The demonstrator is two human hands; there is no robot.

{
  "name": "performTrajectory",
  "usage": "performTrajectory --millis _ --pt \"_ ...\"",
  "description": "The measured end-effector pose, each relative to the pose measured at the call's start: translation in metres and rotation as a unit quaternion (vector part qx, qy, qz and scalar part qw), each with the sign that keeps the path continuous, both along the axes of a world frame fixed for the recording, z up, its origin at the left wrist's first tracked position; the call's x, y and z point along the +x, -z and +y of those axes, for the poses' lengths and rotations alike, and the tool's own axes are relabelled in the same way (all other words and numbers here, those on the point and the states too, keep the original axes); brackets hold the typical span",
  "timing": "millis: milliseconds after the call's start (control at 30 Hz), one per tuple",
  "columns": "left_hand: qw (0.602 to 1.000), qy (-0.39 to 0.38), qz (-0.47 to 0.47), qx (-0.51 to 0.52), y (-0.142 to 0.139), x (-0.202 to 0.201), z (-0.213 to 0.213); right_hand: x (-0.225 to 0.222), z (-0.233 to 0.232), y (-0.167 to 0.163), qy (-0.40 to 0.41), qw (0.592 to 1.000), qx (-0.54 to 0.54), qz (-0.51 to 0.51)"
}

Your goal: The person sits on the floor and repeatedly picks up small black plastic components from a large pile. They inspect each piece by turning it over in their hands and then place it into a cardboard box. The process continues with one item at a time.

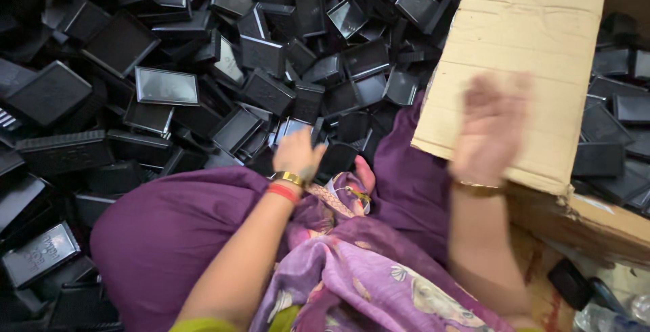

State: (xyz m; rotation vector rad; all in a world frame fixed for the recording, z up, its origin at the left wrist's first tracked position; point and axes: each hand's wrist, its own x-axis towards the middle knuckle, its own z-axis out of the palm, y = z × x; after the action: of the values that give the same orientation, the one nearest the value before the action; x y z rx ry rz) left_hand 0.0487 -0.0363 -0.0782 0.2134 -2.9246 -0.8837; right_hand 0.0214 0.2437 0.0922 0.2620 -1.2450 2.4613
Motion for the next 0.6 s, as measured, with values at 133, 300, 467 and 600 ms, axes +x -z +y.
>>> performTrajectory --millis 133,300,467,600 --pt "0.996 -0.004 -0.08 -0.043 0.02 -0.009 0.007 -0.006 -0.064 0.101 -0.056 0.866 0.464 -0.179" --pt "0.979 -0.138 0.08 0.124 0.008 -0.009 -0.049 -0.006 -0.092 0.169 0.085 0.676 0.732 0.005" --pt "0.632 -0.198 -0.042 0.748 -0.025 -0.012 -0.065 -0.019 -0.094 0.168 0.053 0.628 0.776 -0.038" --pt "0.505 0.051 -0.067 0.859 -0.048 0.001 -0.05 -0.021 -0.096 0.167 0.038 0.637 0.765 -0.09"
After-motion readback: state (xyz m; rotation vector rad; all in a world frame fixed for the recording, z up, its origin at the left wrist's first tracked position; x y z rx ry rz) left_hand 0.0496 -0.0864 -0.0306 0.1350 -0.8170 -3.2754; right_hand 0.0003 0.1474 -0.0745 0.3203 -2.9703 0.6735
